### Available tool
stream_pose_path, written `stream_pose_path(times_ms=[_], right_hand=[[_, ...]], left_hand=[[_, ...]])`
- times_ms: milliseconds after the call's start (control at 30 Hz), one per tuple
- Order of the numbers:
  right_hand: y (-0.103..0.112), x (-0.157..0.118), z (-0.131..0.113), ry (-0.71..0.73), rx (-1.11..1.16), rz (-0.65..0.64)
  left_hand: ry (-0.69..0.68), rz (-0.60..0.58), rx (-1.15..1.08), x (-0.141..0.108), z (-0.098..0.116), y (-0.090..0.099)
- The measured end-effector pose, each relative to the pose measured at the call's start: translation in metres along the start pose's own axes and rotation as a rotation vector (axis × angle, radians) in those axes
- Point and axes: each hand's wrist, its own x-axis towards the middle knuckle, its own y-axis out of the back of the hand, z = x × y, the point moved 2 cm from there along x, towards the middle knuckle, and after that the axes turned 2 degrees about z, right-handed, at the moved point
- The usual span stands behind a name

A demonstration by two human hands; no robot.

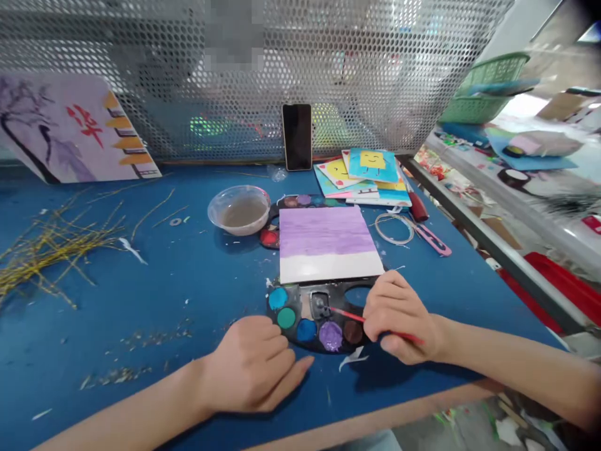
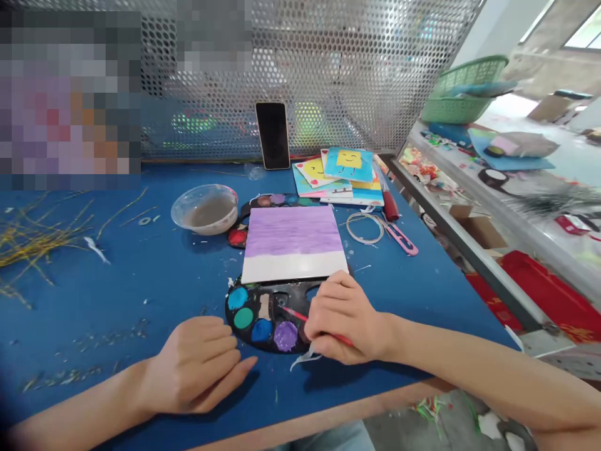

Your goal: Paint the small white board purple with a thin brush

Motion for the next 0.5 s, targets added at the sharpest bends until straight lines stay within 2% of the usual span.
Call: stream_pose_path(times_ms=[67, 167, 233, 300, 433, 500], right_hand=[[0.0, 0.0, 0.002, 0.044, -0.046, -0.022], [0.0, -0.002, 0.007, 0.031, -0.07, -0.032], [0.001, -0.003, 0.012, -0.032, -0.061, -0.017], [0.005, 0.0, 0.018, -0.156, -0.018, 0.026], [0.007, 0.033, 0.031, -0.453, 0.095, 0.073], [0.0, 0.064, 0.039, -0.485, 0.16, 0.04]], left_hand=[[-0.023, -0.009, 0.022, 0.0, 0.001, -0.001], [-0.012, -0.022, 0.023, 0.002, 0.001, -0.002], [0.002, -0.021, 0.022, 0.003, 0.001, -0.002], [0.011, -0.007, 0.023, 0.004, 0.0, -0.002], [0.008, 0.031, 0.035, 0.004, 0.0, -0.001], [-0.005, 0.048, 0.045, 0.004, 0.001, 0.001]])
